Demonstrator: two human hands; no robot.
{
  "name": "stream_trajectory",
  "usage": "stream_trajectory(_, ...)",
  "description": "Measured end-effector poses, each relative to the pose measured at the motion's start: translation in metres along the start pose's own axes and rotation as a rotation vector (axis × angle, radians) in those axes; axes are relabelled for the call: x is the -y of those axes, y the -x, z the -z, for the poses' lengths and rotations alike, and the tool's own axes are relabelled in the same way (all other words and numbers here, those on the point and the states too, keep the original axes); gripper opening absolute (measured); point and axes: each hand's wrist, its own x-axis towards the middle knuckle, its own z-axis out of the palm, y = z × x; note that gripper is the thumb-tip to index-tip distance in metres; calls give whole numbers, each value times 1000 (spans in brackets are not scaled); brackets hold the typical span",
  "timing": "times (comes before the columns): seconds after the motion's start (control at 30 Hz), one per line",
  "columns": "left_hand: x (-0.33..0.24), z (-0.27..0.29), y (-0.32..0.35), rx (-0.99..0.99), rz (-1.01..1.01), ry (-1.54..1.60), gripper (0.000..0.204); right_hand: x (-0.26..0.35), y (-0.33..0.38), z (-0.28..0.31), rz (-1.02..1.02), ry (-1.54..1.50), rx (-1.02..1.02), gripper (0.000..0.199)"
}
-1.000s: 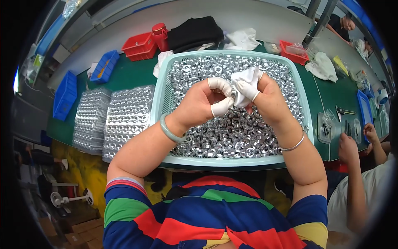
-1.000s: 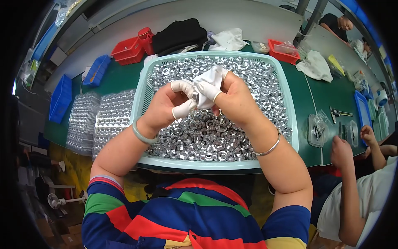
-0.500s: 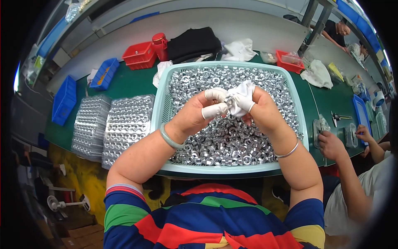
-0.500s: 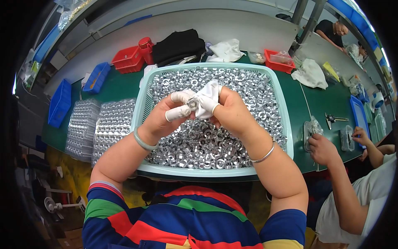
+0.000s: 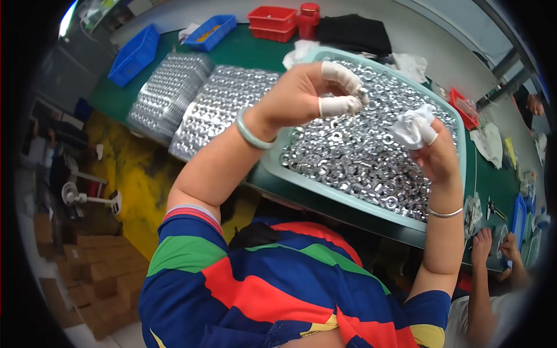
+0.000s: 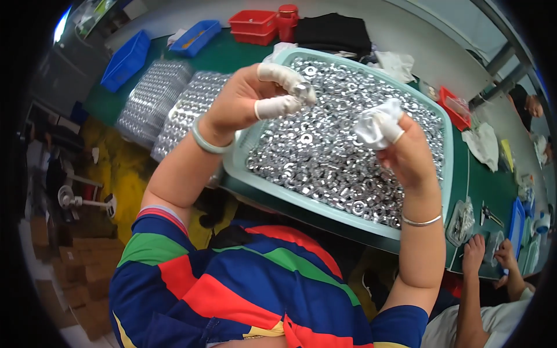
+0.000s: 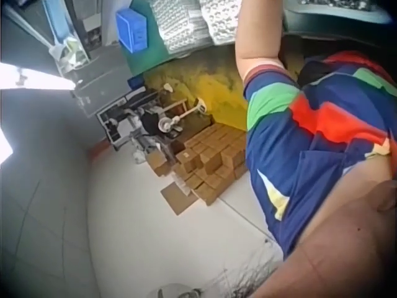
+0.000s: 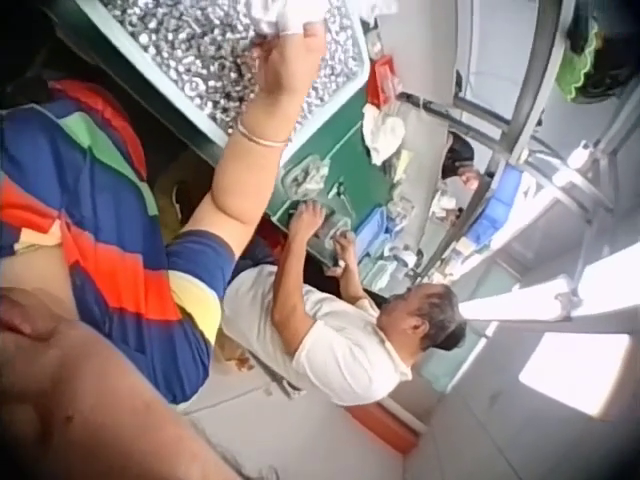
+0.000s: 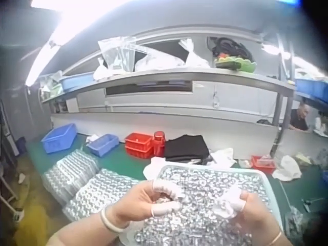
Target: Cleaning small metal parts with a white cloth and placing them into a compartmentalized tray.
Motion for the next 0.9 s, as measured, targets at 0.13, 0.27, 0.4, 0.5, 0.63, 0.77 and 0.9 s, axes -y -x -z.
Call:
stream_trajectory(0.13,-40,54,103,-366,-42,-408,15,-3,13,-6,98,-46,14,26)
stream_trajectory(0.27,-70,91,212,-704,248,-680,12,-6,21,-25,123,-9,-43,26)
stream_trajectory(0.4,-71,86,259,-555,472,-1175,10,-13,22,-36,97,43,-93,22)
stream_trajectory(0.5,-58,94,278,-433,485,-1420,10,-14,23,-43,87,63,-93,21)
stream_trajectory(0.63,-53,103,279,-284,445,-1536,11,-17,24,-49,80,70,-141,20)
stream_trajectory(0.77,-59,110,262,-141,529,-1568,11,-19,23,-45,72,32,-140,20)
stream_trajectory(0.9,-58,112,246,-16,617,-1520,12,-19,15,-31,78,47,-115,20)
